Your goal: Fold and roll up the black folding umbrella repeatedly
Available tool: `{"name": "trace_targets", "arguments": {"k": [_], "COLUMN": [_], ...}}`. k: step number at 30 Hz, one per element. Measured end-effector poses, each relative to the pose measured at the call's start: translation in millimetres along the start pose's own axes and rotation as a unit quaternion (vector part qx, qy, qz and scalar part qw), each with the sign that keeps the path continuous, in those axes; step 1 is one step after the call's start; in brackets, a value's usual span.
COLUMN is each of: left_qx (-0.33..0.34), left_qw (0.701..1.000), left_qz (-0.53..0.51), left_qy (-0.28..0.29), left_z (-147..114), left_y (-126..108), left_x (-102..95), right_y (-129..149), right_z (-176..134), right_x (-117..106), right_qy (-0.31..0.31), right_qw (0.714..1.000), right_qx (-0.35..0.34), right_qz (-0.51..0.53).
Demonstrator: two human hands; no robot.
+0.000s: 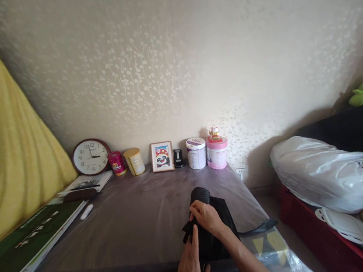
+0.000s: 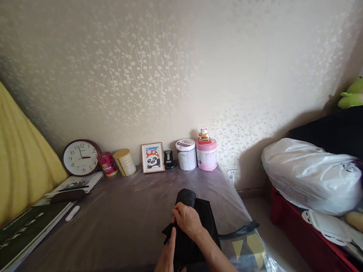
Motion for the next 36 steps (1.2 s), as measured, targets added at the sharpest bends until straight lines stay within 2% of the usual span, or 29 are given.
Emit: {"name": "trace_targets", "arguments": {"k": [2,4,8,10,11,13,17,21,24,31,36], "left_qx": [0.002,0.005,0.018,0.032,0.045,0.067,0.039,0.008,-0.004,-0.032,-0.035], "left_qw": [0.999,0.999,0.996,0.993,0.993,0.995,0.999,0.999,0.999,0.998,0.997], "left_qz": [0.019,0.032,0.069,0.075,0.069,0.049,0.008,-0.025,-0.031,-0.012,-0.017], "left_qy": [0.035,0.040,-0.054,-0.089,-0.089,-0.059,-0.012,0.020,0.033,0.052,0.063], "left_z": [0.7,2.4,8.8,11.4,12.4,13.4,12.1,10.4,10.6,9.2,10.8], "left_y": [4.6,8.6,5.9,0.1,-3.3,-7.5,1.7,12.1,13.4,10.3,7.2], "left_x": [-0.2,-5.2,-23.3,-22.9,-18.2,-2.7,21.5,30.2,30.8,29.3,26.6], "right_y": [0.2,-0.3,1.0,2.7,3.3,4.5,9.6,11.8,7.4,-12.5,-30.7], "right_z": [-1.4,-2.6,-4.0,-4.1,-4.2,-5.5,-15.5,-28.8,-28.7,12.0,42.6], "right_x": [1.5,3.0,3.4,2.9,2.3,0.7,-3.6,-10.1,-5.6,9.1,12.9], "right_qy": [0.009,0.018,0.029,0.034,0.034,0.031,0.014,-0.043,-0.047,-0.036,-0.068], "right_qw": [1.000,1.000,1.000,0.999,0.999,0.999,0.998,0.986,0.976,0.980,0.985], "right_qx": [-0.005,-0.007,-0.010,-0.010,-0.008,-0.007,-0.061,-0.163,-0.214,-0.193,-0.147], "right_qz": [0.000,-0.001,-0.004,-0.012,-0.019,-0.028,-0.007,0.005,0.008,-0.030,-0.056]}}
Point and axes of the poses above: each hand's wrist, its own z-axis towards the middle knuckle, its own x-axis out of the palm, y = z × x, the point moved 7 cm from there along z, towards the middle knuckle, and after that the axes turned 9 degrees about -y, right-handed, at the moved point
